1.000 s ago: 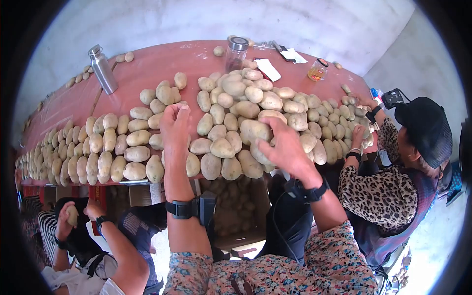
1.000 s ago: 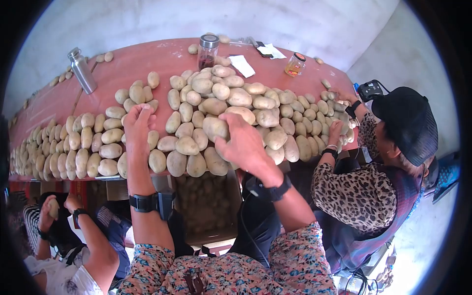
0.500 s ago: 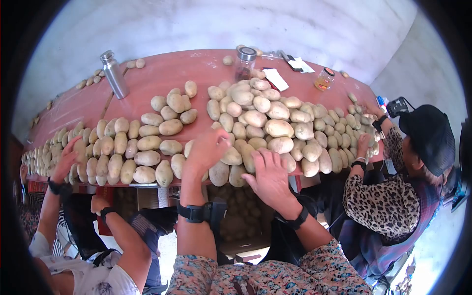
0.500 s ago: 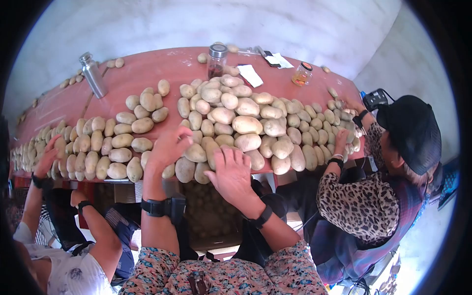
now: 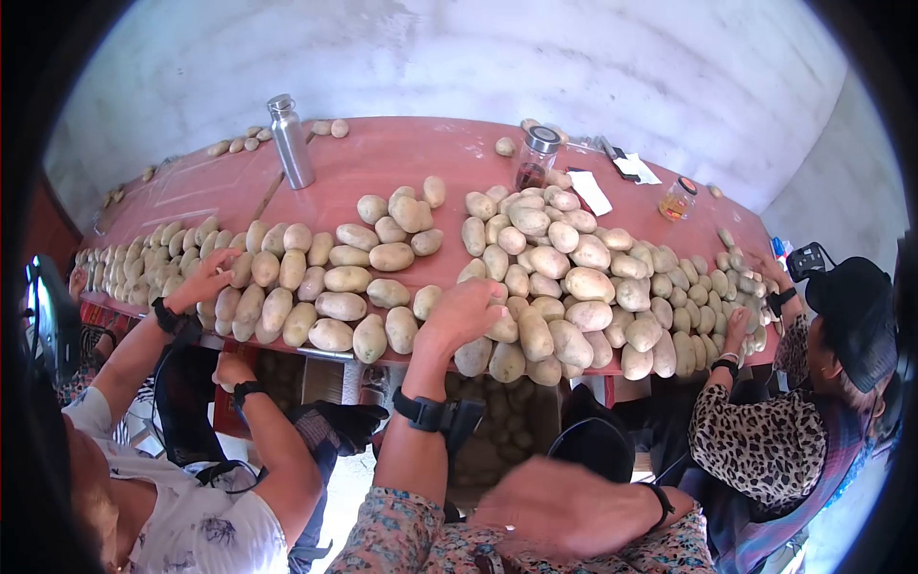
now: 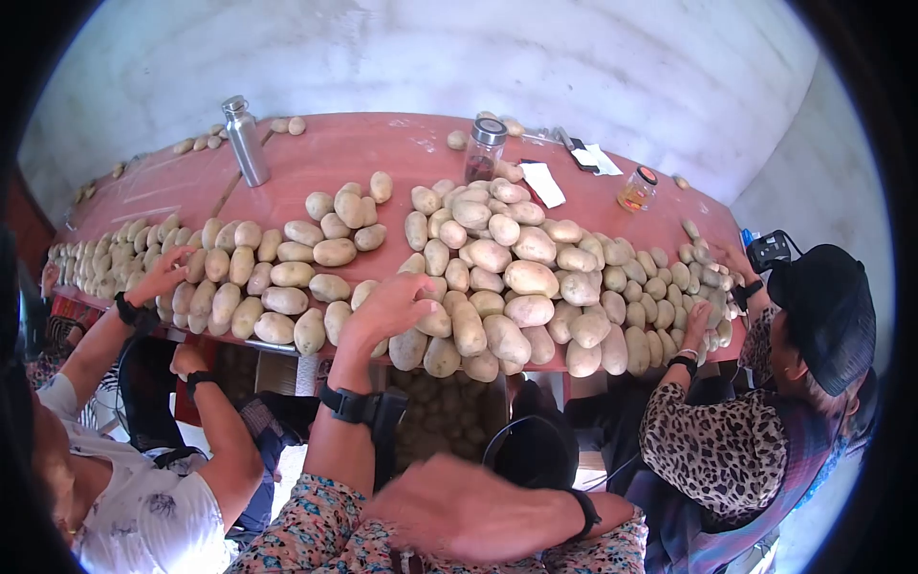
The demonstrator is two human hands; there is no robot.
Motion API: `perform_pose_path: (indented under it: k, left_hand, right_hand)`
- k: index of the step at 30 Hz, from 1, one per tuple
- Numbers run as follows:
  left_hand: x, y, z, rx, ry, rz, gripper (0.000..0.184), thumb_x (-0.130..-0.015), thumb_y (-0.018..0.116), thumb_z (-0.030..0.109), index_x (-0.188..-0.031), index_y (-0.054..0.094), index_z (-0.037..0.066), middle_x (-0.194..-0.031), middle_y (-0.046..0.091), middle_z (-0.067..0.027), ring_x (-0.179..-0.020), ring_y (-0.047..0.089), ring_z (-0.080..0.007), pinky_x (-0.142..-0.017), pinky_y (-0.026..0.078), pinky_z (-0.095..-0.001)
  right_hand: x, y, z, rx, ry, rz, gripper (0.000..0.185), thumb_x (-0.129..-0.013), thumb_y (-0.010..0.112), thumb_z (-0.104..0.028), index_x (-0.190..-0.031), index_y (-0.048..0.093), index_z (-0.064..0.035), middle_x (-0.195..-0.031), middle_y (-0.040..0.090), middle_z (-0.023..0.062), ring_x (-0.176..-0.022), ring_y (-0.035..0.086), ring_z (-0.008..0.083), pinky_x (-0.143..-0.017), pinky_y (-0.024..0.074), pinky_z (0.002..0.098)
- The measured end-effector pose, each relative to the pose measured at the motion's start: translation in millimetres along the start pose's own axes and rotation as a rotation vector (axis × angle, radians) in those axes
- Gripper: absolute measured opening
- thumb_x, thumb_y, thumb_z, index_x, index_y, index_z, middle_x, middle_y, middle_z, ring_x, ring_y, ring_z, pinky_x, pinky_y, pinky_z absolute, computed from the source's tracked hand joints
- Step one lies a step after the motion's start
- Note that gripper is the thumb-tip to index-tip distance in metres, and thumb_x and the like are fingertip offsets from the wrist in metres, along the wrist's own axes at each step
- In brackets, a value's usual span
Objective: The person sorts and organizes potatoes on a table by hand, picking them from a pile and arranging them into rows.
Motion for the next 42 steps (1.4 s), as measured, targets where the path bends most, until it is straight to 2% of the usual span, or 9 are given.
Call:
perform_pose_path:
  k: [6, 11, 15, 18, 19, 24, 28, 32, 42]
  left_hand:
    - [1, 7, -7, 0.067, 0.065, 0.083, 0.027, -0.082, 0.063, 0.019, -0.104, 0.064, 0.003, -0.104, 0.064, -0.0203, -0.099, 0.06, -0.0372, -0.086, 0.047, -0.0445]
    - [1, -5, -6, 0.041, 0.003, 0.272, 0.018, -0.082, 0.064, 0.015, -0.094, 0.065, 0.001, -0.091, 0.066, -0.0176, -0.088, 0.063, -0.0326, -0.078, 0.049, -0.0417]
    - [7, -23, -13, 0.003, -0.154, 0.486, 0.014, -0.083, 0.058, 0.013, -0.09, 0.064, 0.001, -0.09, 0.066, -0.0185, -0.088, 0.063, -0.0373, -0.077, 0.048, -0.0453]
    - [13, -40, -8, -0.052, -0.22, 0.654, 0.011, -0.084, 0.059, 0.012, -0.085, 0.062, 0.002, -0.087, 0.065, -0.0178, -0.085, 0.062, -0.0369, -0.076, 0.048, -0.0464]
    - [11, -44, -11, -0.112, -0.234, 0.693, 0.008, -0.083, 0.06, 0.011, -0.085, 0.061, 0.003, -0.089, 0.063, -0.0174, -0.086, 0.061, -0.0362, -0.076, 0.047, -0.0468]
    - [-25, -49, -40, -0.361, -0.124, 0.595, 0.01, -0.083, 0.061, 0.009, -0.091, 0.062, 0.003, -0.096, 0.063, -0.0155, -0.089, 0.062, -0.034, -0.076, 0.048, -0.0451]
    - [-63, -48, -43, -0.595, -0.144, 0.43, 0.017, -0.084, 0.059, 0.011, -0.099, 0.062, 0.004, -0.107, 0.062, -0.0164, -0.094, 0.062, -0.0354, -0.081, 0.049, -0.0463]
    - [-92, -30, -61, -0.851, -0.189, 0.173, 0.027, -0.085, 0.059, 0.014, -0.111, 0.059, 0.008, -0.117, 0.057, -0.0154, -0.1, 0.06, -0.0357, -0.084, 0.05, -0.0461]
    - [-102, -5, -103, -1.038, -0.132, 0.269, 0.031, -0.086, 0.06, 0.018, -0.116, 0.054, 0.012, -0.114, 0.052, -0.0152, -0.112, 0.051, -0.0356, -0.084, 0.048, -0.0501]
  right_hand:
    - [-36, 23, -37, -1.014, -0.067, -0.263, 0.023, -0.093, 0.06, -0.019, -0.108, 0.055, -0.0022, -0.098, 0.06, 0.0077, -0.086, 0.059, 0.0197, -0.075, 0.0465, 0.0341]
    - [-57, 50, -44, -1.408, 0.04, -0.308, 0.022, -0.096, 0.057, -0.019, -0.109, 0.055, -0.0008, -0.099, 0.06, 0.0083, -0.085, 0.059, 0.0177, -0.075, 0.0466, 0.0331]
    - [-54, 56, -24, -1.311, 0.1, -0.379, 0.018, -0.098, 0.055, -0.02, -0.104, 0.053, -0.0027, -0.093, 0.057, 0.0038, -0.085, 0.056, 0.0135, -0.075, 0.045, 0.0297]
    - [-47, 45, 6, -1.106, 0.004, -0.31, 0.016, -0.094, 0.061, -0.019, -0.103, 0.06, -0.0054, -0.095, 0.062, 0.0063, -0.084, 0.061, 0.0181, -0.072, 0.0488, 0.0314]
    - [-46, 53, 21, -1.048, -0.086, -0.233, 0.02, -0.097, 0.058, -0.022, -0.102, 0.059, -0.0028, -0.091, 0.061, 0.0044, -0.078, 0.058, 0.013, -0.071, 0.0472, 0.0272]
    - [-17, 47, 92, -1.12, 0.222, -0.226, 0.019, -0.096, 0.059, -0.019, -0.105, 0.057, -0.0021, -0.09, 0.058, -0.0004, -0.08, 0.055, 0.0069, -0.071, 0.0471, 0.0232]
    - [-1, 43, 115, -1.225, 0.281, 0.022, 0.02, -0.097, 0.056, -0.022, -0.105, 0.056, -0.0032, -0.093, 0.055, -0.0001, -0.083, 0.053, 0.0073, -0.073, 0.0481, 0.0237]
    - [11, 29, 120, -1.251, 0.227, 0.008, 0.023, -0.097, 0.057, -0.024, -0.105, 0.057, -0.003, -0.094, 0.056, 0.0006, -0.083, 0.055, 0.0075, -0.074, 0.0475, 0.0239]
    - [22, 16, 136, -1.16, 0.22, 0.085, 0.022, -0.097, 0.056, -0.023, -0.104, 0.057, -0.0024, -0.09, 0.056, 0.0015, -0.081, 0.054, 0.0081, -0.072, 0.0472, 0.0243]
Point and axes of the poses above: each hand's wrist, its own x-axis away from the middle knuckle, its own y-axis out of the palm, z = x × y, the point moved 2 cm from there along -x, towards the middle knuckle
